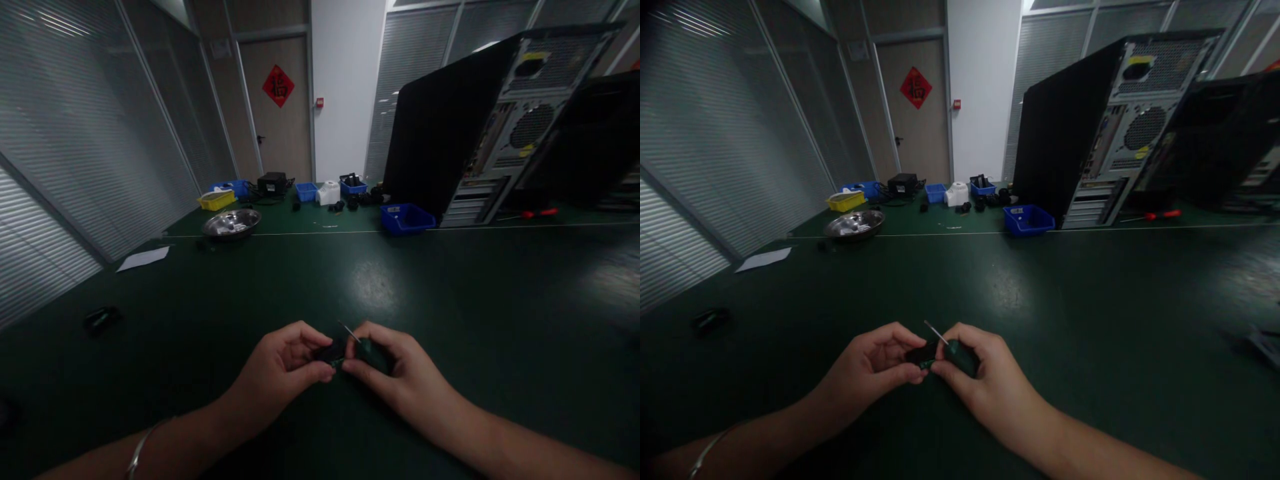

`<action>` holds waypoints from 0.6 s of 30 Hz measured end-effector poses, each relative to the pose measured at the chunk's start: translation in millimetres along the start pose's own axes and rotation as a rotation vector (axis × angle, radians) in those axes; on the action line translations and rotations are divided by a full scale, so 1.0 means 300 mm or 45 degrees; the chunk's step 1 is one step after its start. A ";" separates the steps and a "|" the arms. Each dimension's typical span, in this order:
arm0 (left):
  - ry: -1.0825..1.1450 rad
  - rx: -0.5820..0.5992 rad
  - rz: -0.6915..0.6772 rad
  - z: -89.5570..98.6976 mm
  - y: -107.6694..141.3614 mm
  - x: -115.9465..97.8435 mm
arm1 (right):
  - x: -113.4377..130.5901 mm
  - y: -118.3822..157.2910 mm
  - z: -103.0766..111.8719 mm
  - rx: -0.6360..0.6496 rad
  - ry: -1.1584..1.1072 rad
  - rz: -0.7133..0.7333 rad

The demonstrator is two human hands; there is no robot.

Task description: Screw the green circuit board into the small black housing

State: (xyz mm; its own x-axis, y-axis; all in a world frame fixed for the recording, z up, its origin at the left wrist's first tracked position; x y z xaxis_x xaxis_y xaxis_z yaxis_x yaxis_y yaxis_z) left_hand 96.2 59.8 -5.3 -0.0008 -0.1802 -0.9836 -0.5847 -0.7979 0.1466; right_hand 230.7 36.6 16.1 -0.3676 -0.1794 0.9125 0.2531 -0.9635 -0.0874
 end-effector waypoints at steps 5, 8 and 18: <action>-0.040 0.010 0.019 -0.003 0.002 -0.006 | 0.001 0.001 -0.003 0.008 0.040 -0.022; -0.090 0.030 0.044 -0.009 0.008 -0.012 | 0.002 0.001 -0.003 0.002 0.066 -0.017; -0.247 0.058 -0.006 -0.033 0.019 -0.026 | 0.003 0.005 -0.006 -0.021 0.053 0.015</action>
State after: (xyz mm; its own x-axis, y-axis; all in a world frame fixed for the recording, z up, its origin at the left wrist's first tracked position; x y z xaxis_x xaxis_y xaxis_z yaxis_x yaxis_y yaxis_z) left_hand 100.8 51.1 4.1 -0.1514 -0.0587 -0.9867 -0.6212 -0.7708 0.1412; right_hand 229.2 34.6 16.0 -0.4018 -0.1987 0.8939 0.2433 -0.9643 -0.1049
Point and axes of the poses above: each hand's wrist, its own y-axis away from the middle knuckle, its own z-axis out of the back of the hand, x = y × z, the point moved 8 cm from there along -y, towards the middle knuckle, and after that the axes turned 2 degrees about y, right-handed, at the moved point
